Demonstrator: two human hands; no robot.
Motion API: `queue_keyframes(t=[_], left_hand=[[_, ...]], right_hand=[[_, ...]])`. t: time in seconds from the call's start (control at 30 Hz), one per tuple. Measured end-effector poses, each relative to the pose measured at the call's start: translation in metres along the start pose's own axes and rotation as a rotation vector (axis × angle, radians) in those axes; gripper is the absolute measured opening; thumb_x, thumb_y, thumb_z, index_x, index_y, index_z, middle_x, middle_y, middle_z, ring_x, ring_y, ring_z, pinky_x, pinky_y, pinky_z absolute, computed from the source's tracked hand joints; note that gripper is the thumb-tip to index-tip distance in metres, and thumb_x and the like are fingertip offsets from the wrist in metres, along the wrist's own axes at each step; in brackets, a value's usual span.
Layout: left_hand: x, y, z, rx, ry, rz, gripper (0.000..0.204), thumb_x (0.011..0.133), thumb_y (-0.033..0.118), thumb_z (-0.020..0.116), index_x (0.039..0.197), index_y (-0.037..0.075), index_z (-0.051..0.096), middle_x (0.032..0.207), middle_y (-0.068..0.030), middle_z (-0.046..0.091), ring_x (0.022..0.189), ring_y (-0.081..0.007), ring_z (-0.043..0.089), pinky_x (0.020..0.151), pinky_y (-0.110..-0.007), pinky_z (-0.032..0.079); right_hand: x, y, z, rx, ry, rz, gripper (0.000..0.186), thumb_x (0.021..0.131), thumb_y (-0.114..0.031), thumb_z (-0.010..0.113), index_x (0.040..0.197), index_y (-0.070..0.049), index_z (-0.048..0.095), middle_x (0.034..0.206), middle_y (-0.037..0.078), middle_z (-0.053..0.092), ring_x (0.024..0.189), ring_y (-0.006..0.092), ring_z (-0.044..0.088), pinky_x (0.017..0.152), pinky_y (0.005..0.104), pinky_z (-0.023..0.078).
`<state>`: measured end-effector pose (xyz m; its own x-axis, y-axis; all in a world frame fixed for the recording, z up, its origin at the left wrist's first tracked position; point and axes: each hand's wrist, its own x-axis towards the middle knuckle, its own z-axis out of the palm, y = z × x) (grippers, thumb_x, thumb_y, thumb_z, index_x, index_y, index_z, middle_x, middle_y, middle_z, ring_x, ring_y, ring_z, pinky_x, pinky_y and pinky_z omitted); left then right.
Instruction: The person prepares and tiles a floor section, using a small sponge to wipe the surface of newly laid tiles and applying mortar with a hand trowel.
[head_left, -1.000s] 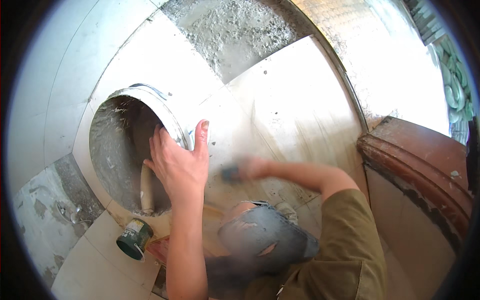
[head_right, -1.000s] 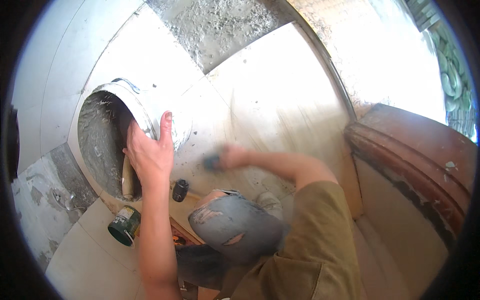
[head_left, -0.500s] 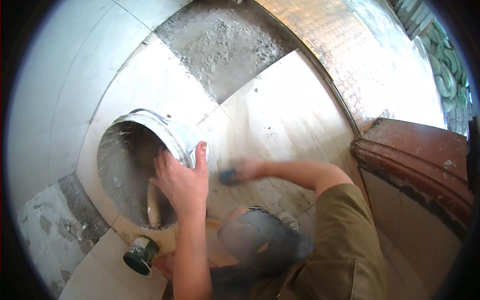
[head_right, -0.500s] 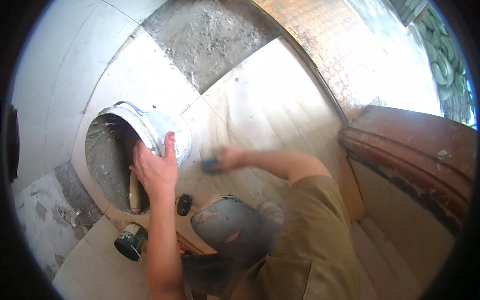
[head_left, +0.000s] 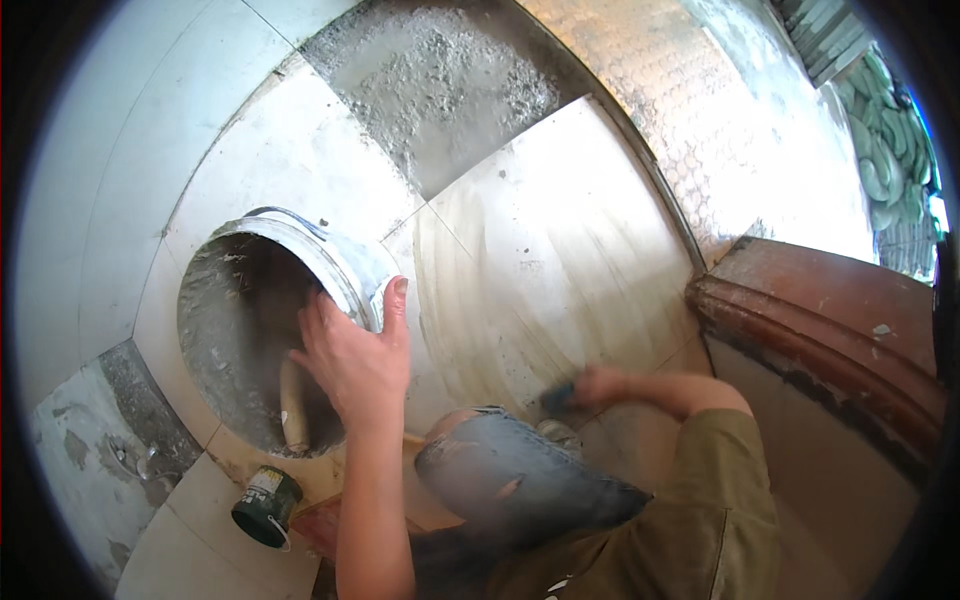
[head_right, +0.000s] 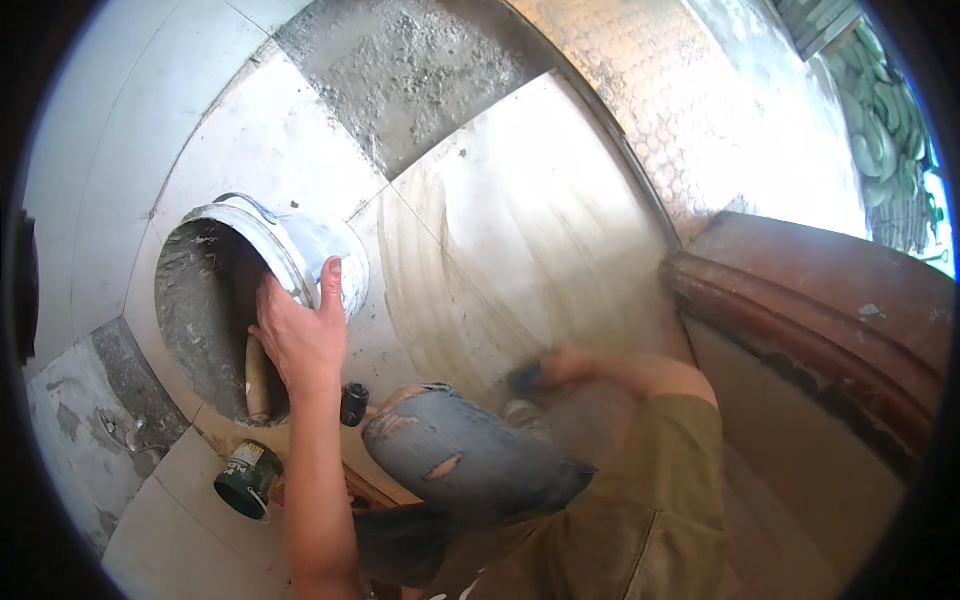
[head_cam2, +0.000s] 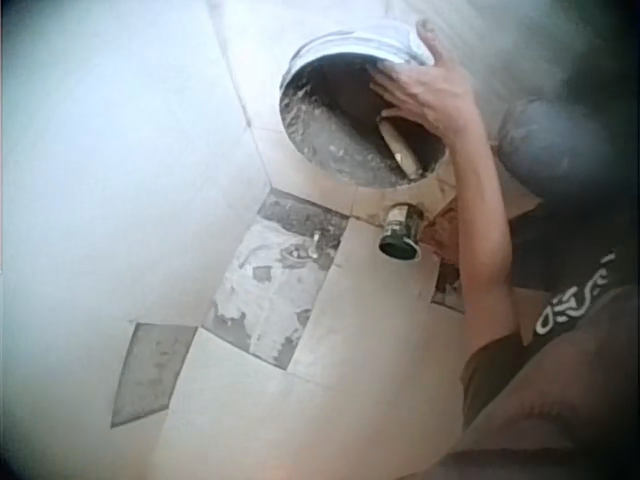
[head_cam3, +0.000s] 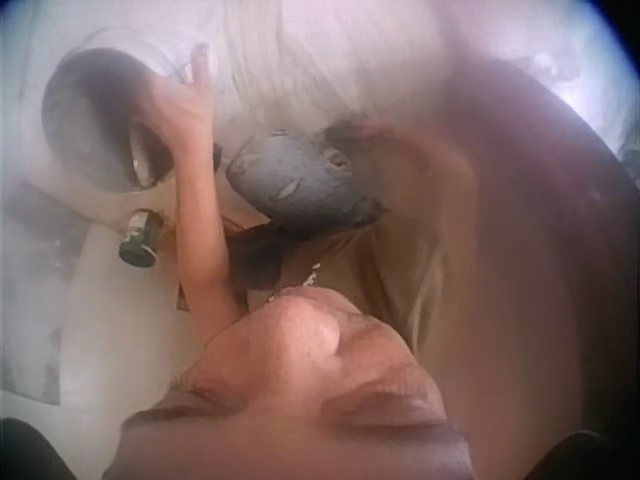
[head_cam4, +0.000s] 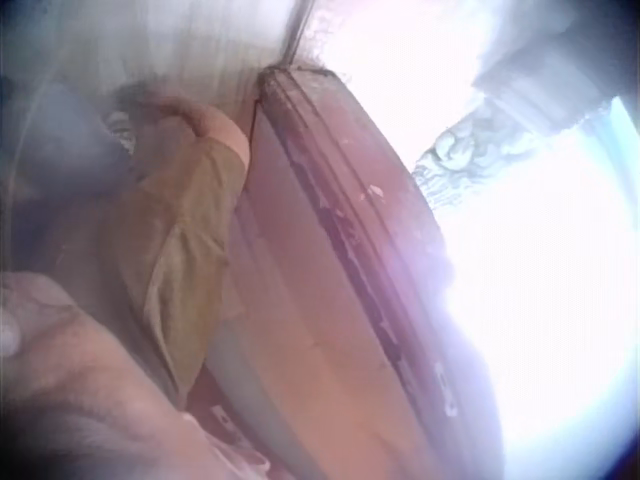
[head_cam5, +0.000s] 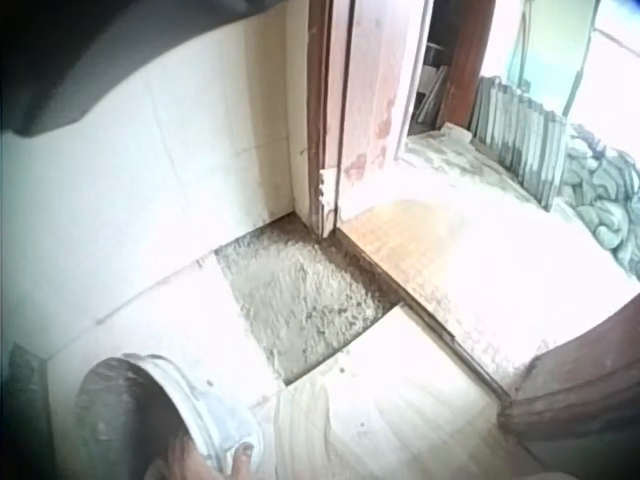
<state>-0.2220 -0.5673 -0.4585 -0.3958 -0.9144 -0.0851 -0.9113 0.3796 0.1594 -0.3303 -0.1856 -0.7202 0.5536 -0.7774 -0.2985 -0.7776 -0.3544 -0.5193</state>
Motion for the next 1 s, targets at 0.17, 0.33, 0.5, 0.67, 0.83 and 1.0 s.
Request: queue_keyframes(t=[0.17, 0.33, 0.5, 0.67, 0.83, 1.0], left_hand=[[0.000, 0.012, 0.001, -0.056, -0.023, 0.021, 0.063, 0.081, 0.052, 0.061, 0.110, -0.003, 0.052, 0.111, -0.0204, 0.055, 0.109, -0.0402, 0.050, 0.088, -0.071, 0.032], [0.001, 0.009, -0.002, -0.002, 0.012, 0.015, 0.061, 0.082, 0.052, 0.059, 0.108, -0.003, 0.054, 0.109, -0.0185, 0.056, 0.109, -0.0390, 0.051, 0.088, -0.071, 0.033], [-0.001, -0.004, 0.000, -0.034, -0.028, -0.027, 0.067, 0.084, 0.058, 0.053, 0.110, -0.004, 0.054, 0.108, -0.0225, 0.057, 0.108, -0.0405, 0.053, 0.092, -0.070, 0.032], [-0.003, 0.009, 0.005, -0.119, -0.043, -0.020, 0.069, 0.085, 0.055, 0.055, 0.116, -0.006, 0.055, 0.109, -0.0253, 0.060, 0.103, -0.0382, 0.058, 0.086, -0.042, 0.045], [0.000, 0.001, 0.008, -0.118, 0.035, 0.034, 0.067, 0.085, 0.055, 0.055, 0.114, -0.006, 0.057, 0.110, -0.0240, 0.061, 0.104, -0.0376, 0.058, 0.088, -0.040, 0.044], [0.000, 0.009, 0.012, -0.139, -0.004, 0.007, 0.070, 0.083, 0.062, 0.052, 0.114, -0.001, 0.059, 0.109, -0.0216, 0.062, 0.104, -0.0380, 0.058, 0.089, -0.044, 0.044]], right_hand=[[0.073, 0.252, -0.123, -0.419, 0.079, 0.617, 0.016, 0.086, -0.019, 0.050, 0.095, -0.019, 0.064, 0.086, 0.002, 0.064, 0.082, 0.0182, 0.060, 0.081, 0.0443, 0.042], [0.128, 0.244, -0.264, -0.009, 0.493, 0.865, 0.045, 0.089, -0.024, 0.045, 0.134, -0.028, 0.038, 0.091, 0.002, 0.066, 0.076, 0.0222, 0.062, 0.093, 0.0466, 0.040], [0.017, 0.025, -0.111, -0.046, 0.104, 0.529, 0.043, 0.093, -0.021, 0.044, 0.135, -0.011, 0.039, 0.104, 0.020, 0.062, 0.083, 0.0309, 0.063, 0.079, 0.0453, 0.047], [-0.125, -0.136, 0.089, 0.180, -0.045, 0.084, 0.048, 0.083, -0.021, 0.049, 0.130, -0.018, 0.046, 0.099, 0.010, 0.057, 0.089, 0.0235, 0.058, 0.076, 0.0458, 0.043], [-0.045, -0.003, 0.031, 0.042, -0.099, -0.325, 0.037, 0.083, -0.024, 0.051, 0.119, -0.017, 0.055, 0.086, 0.003, 0.058, 0.084, 0.0179, 0.057, 0.079, 0.0417, 0.042], [0.061, 0.158, -0.155, -0.177, 0.233, 0.839, 0.034, 0.090, -0.021, 0.047, 0.123, -0.014, 0.052, 0.083, 0.008, 0.065, 0.078, 0.0260, 0.063, 0.080, 0.0466, 0.042]])
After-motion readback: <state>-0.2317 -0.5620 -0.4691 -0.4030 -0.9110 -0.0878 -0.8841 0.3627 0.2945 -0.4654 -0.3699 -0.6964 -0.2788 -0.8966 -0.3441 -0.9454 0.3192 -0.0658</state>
